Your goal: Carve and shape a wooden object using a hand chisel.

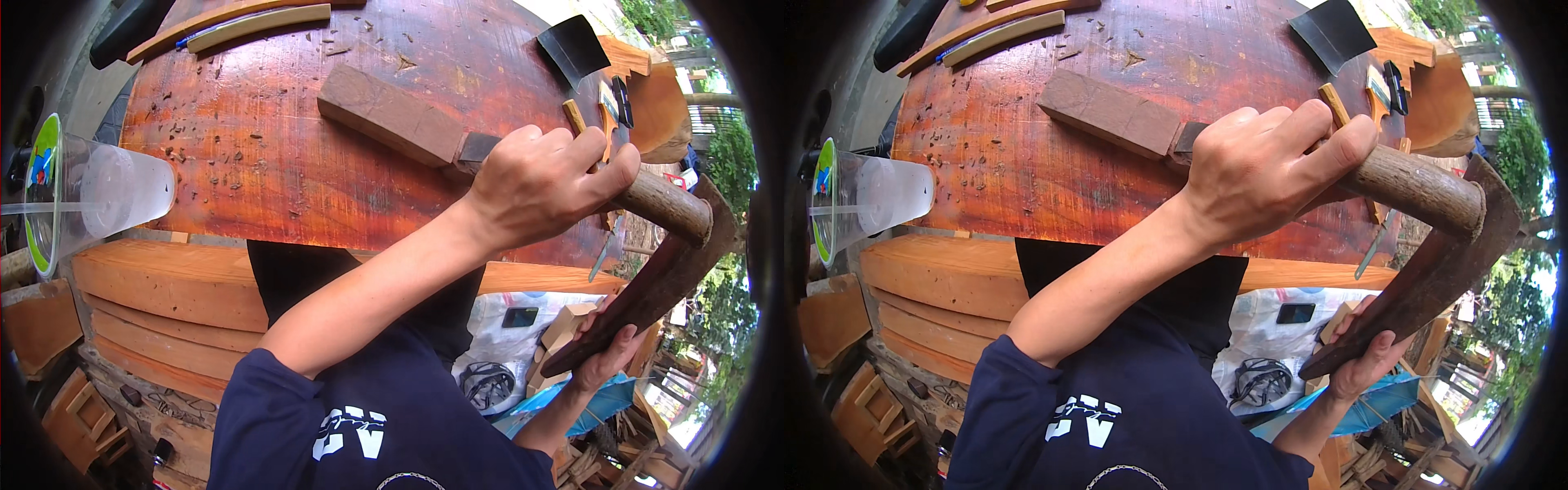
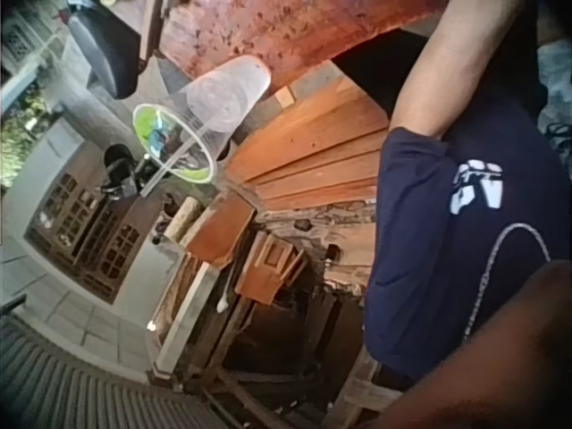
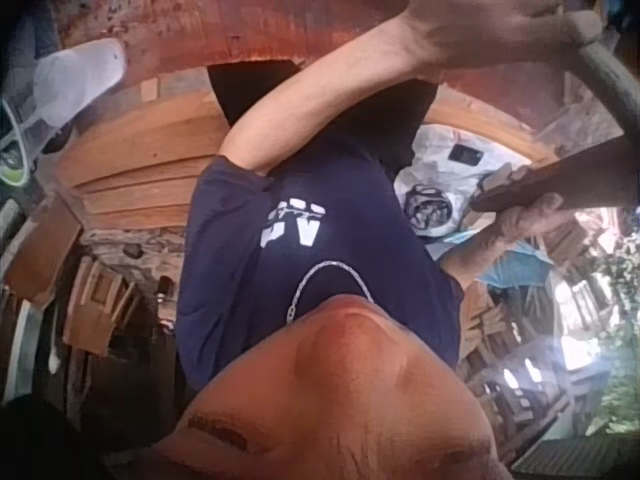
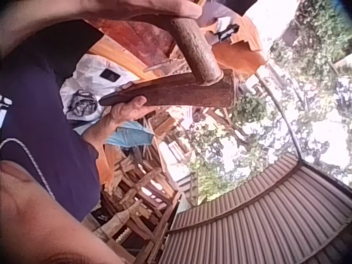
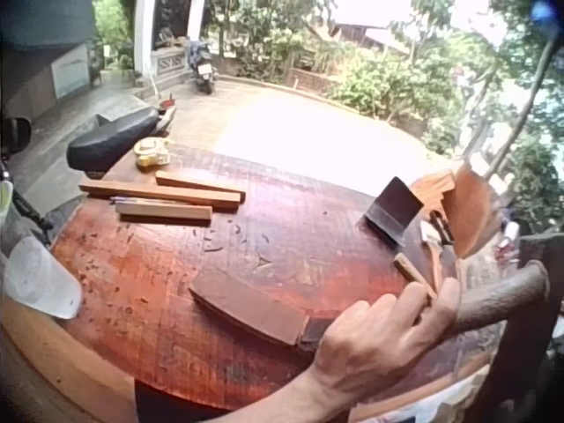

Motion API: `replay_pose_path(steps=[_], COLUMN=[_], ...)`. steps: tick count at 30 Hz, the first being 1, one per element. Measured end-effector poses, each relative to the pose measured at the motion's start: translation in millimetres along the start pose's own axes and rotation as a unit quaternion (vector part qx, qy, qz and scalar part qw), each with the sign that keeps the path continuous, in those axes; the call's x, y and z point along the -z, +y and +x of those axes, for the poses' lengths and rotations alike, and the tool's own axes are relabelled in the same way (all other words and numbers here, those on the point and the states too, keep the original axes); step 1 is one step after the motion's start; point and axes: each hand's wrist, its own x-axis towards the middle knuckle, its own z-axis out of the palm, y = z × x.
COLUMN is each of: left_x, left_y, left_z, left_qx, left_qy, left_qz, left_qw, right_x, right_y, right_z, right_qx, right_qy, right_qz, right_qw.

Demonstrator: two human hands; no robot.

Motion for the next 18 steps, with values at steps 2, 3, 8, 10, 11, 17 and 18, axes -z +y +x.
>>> replay_pose_path(steps=[2, 3, 8, 10, 11, 17, 18], left_x=[1.5, -0.7, -2.7, -0.9, -1.3, 2.2, 1.2], left_y=[-3.0, -2.5, -1.1, -2.6, -3.6, -10.3, -10.7], left_z=[0.1, 1.1, 1.5, 1.0, 1.6, 1.2, 1.0], left_qx=[0.002, 0.0, 0.001, -0.003, -0.005, -0.002, -0.001], left_qy=[0.003, 0.006, 0.0, -0.003, -0.003, -0.017, -0.017], left_qz=[0.001, -0.005, -0.016, -0.008, -0.014, -0.001, 0.0], left_qw=[1.0, 1.0, 1.0, 1.0, 1.0, 1.0, 1.0], right_x=[2.7, -0.5, 15.1, -3.4, -6.7, -12.9, -6.8], right_y=[-0.9, -7.4, -18.4, -11.6, 2.8, -3.0, -1.6], right_z=[1.0, 6.6, 21.6, 17.9, 8.9, -0.3, 0.1], right_qx=[-0.026, -0.009, 0.047, 0.047, 0.019, -0.008, -0.008], right_qy=[0.053, 0.077, 0.064, 0.09, 0.064, 0.05, 0.086], right_qz=[0.049, 0.117, 0.288, 0.266, 0.236, 0.06, 0.091], right_qw=[0.997, 0.99, 0.954, 0.959, 0.969, 0.997, 0.992])
